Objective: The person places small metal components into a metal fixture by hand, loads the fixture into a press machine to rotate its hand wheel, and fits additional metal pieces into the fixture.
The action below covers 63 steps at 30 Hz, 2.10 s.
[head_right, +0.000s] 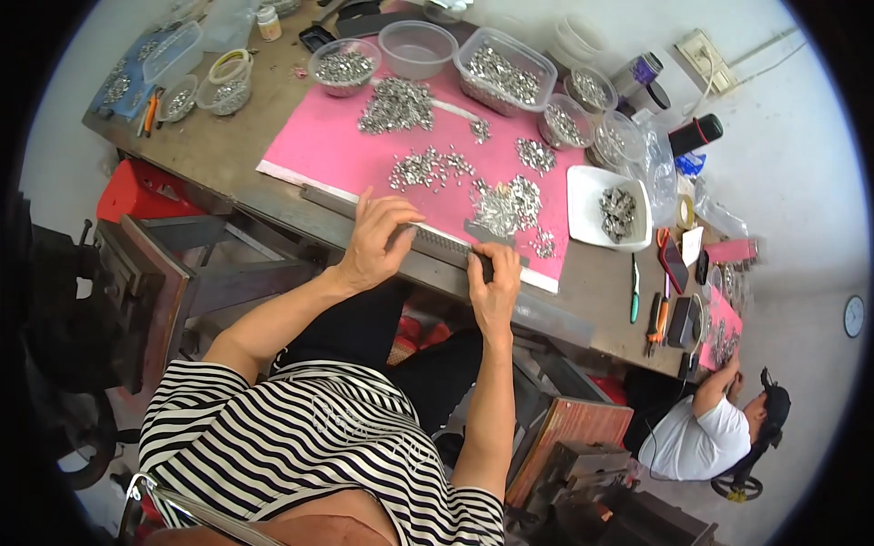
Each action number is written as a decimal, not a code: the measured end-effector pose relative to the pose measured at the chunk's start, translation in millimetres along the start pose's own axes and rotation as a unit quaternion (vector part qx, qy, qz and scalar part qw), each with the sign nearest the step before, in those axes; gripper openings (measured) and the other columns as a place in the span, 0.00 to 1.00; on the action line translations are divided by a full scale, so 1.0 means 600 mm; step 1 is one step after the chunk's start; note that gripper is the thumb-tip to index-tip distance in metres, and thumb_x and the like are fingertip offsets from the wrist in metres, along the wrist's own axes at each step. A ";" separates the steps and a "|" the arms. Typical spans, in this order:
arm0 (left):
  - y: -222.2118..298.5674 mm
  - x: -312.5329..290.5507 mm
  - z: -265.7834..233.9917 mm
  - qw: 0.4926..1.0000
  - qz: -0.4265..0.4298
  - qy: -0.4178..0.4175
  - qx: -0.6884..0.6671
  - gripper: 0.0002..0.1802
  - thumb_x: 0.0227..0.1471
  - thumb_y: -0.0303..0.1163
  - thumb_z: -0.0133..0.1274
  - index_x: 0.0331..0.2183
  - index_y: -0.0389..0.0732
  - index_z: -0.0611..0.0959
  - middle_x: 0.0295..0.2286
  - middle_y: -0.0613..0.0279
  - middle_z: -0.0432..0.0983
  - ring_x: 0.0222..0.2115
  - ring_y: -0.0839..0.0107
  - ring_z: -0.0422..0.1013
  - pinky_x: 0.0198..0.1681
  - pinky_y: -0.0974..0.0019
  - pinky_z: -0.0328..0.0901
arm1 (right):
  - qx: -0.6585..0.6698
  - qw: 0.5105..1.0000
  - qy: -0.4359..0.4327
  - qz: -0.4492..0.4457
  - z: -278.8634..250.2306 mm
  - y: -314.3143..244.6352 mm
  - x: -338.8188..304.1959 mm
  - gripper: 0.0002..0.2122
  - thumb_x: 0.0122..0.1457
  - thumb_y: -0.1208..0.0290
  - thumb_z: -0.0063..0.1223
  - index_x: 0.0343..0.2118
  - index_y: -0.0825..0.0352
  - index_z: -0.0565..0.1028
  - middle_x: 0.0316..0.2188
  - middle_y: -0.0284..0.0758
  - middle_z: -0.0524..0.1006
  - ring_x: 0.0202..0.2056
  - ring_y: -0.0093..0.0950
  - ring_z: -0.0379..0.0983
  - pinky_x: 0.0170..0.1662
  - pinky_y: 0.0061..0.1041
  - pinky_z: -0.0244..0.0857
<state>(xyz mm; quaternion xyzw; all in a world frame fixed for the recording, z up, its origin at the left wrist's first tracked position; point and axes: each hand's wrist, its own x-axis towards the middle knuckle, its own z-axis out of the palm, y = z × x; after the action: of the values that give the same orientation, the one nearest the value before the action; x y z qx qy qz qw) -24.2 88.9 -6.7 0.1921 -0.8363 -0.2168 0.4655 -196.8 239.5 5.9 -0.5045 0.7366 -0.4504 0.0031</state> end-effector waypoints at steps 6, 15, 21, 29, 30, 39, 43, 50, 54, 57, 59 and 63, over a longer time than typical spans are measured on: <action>-0.085 0.054 -0.073 0.997 -0.063 -0.009 0.048 0.07 0.53 0.32 0.60 0.37 0.46 0.84 0.36 0.67 0.79 0.44 0.61 0.70 0.59 0.40 0.50 | -0.038 0.998 -0.014 -0.038 -0.002 -0.009 0.020 0.04 0.57 0.78 0.60 0.36 0.67 0.78 0.34 0.36 0.77 0.38 0.37 0.73 0.44 0.33 0.61; -0.133 0.080 -0.061 0.988 -0.039 -0.126 0.079 0.05 0.51 0.35 0.62 0.32 0.49 0.86 0.31 0.67 0.75 0.44 0.63 0.68 0.61 0.34 0.46 | -0.105 0.979 -0.085 -0.152 0.121 -0.038 0.139 0.10 0.59 0.76 0.58 0.42 0.61 0.82 0.28 0.36 0.72 0.34 0.36 0.71 0.40 0.36 0.61; -0.152 0.090 -0.056 0.981 -0.003 -0.173 0.088 0.04 0.51 0.37 0.62 0.31 0.51 0.87 0.32 0.65 0.75 0.46 0.61 0.68 0.59 0.31 0.47 | -0.192 0.956 -0.130 -0.181 0.102 -0.043 0.137 0.11 0.59 0.74 0.59 0.45 0.58 0.84 0.26 0.36 0.70 0.32 0.35 0.69 0.38 0.37 0.58; -0.165 0.095 -0.040 0.979 0.017 -0.180 0.088 0.05 0.52 0.37 0.62 0.31 0.48 0.86 0.35 0.64 0.73 0.47 0.61 0.67 0.59 0.30 0.47 | -0.098 0.983 -0.151 -0.049 0.074 -0.032 0.128 0.07 0.58 0.74 0.58 0.39 0.62 0.83 0.26 0.37 0.71 0.32 0.36 0.71 0.39 0.35 0.59; -0.165 0.095 -0.038 0.978 0.027 -0.178 0.102 0.05 0.52 0.37 0.61 0.31 0.47 0.85 0.35 0.64 0.73 0.47 0.61 0.66 0.59 0.30 0.48 | -0.099 0.983 -0.150 -0.049 0.079 -0.028 0.129 0.07 0.58 0.74 0.58 0.39 0.62 0.83 0.26 0.37 0.71 0.32 0.36 0.71 0.39 0.35 0.59; -0.150 0.087 -0.055 0.979 0.022 -0.179 0.099 0.05 0.52 0.35 0.61 0.31 0.46 0.85 0.35 0.63 0.72 0.47 0.60 0.67 0.59 0.30 0.48 | -0.135 0.982 -0.078 -0.102 0.135 -0.040 0.144 0.02 0.56 0.75 0.60 0.32 0.66 0.80 0.28 0.39 0.75 0.34 0.38 0.73 0.42 0.38 0.61; -0.150 0.085 -0.054 0.982 0.011 -0.174 0.079 0.04 0.52 0.34 0.61 0.31 0.46 0.85 0.35 0.63 0.72 0.47 0.60 0.67 0.59 0.29 0.48 | -0.148 0.980 -0.063 -0.119 0.143 -0.035 0.145 0.02 0.55 0.75 0.60 0.30 0.67 0.78 0.28 0.39 0.75 0.34 0.39 0.73 0.42 0.38 0.60; -0.150 0.079 -0.049 0.985 -0.002 -0.153 0.083 0.03 0.52 0.34 0.60 0.31 0.46 0.85 0.35 0.64 0.72 0.46 0.62 0.67 0.59 0.29 0.49 | -0.092 0.989 -0.095 -0.072 0.134 -0.036 0.144 0.03 0.54 0.75 0.60 0.29 0.67 0.77 0.28 0.38 0.75 0.33 0.38 0.73 0.41 0.37 0.60; -0.146 0.080 -0.050 0.984 -0.010 -0.154 0.091 0.04 0.53 0.34 0.60 0.32 0.47 0.83 0.34 0.67 0.72 0.45 0.63 0.68 0.61 0.29 0.47 | -0.114 0.985 -0.071 -0.106 0.144 -0.039 0.144 0.02 0.55 0.75 0.59 0.29 0.67 0.77 0.28 0.38 0.75 0.33 0.38 0.73 0.40 0.36 0.59; -0.139 0.079 -0.041 0.983 -0.010 -0.142 0.112 0.03 0.55 0.33 0.58 0.33 0.46 0.82 0.35 0.67 0.72 0.45 0.63 0.68 0.61 0.30 0.46 | -0.163 0.974 -0.061 -0.146 0.152 -0.035 0.150 0.03 0.55 0.75 0.58 0.29 0.67 0.75 0.28 0.39 0.75 0.32 0.39 0.73 0.39 0.38 0.58; -0.123 0.076 -0.038 0.987 -0.002 -0.140 0.085 0.03 0.55 0.32 0.57 0.34 0.46 0.82 0.35 0.67 0.73 0.44 0.63 0.68 0.61 0.30 0.46 | -0.148 0.976 -0.066 -0.144 0.149 -0.031 0.154 0.03 0.55 0.75 0.58 0.29 0.67 0.75 0.28 0.39 0.75 0.32 0.39 0.73 0.39 0.38 0.57; -0.076 0.054 -0.030 0.990 0.056 -0.130 0.017 0.04 0.53 0.28 0.58 0.33 0.44 0.80 0.34 0.64 0.73 0.43 0.60 0.69 0.59 0.33 0.49 | -0.115 0.980 -0.085 -0.135 0.125 -0.027 0.148 0.03 0.56 0.76 0.57 0.31 0.67 0.75 0.29 0.40 0.75 0.32 0.40 0.72 0.40 0.38 0.57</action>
<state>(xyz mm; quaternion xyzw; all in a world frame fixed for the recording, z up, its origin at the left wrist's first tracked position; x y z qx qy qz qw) -19.4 30.9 -0.2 0.1232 -0.9027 -0.1998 0.3605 -193.9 122.4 12.3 -0.6330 0.7053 -0.3146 -0.0532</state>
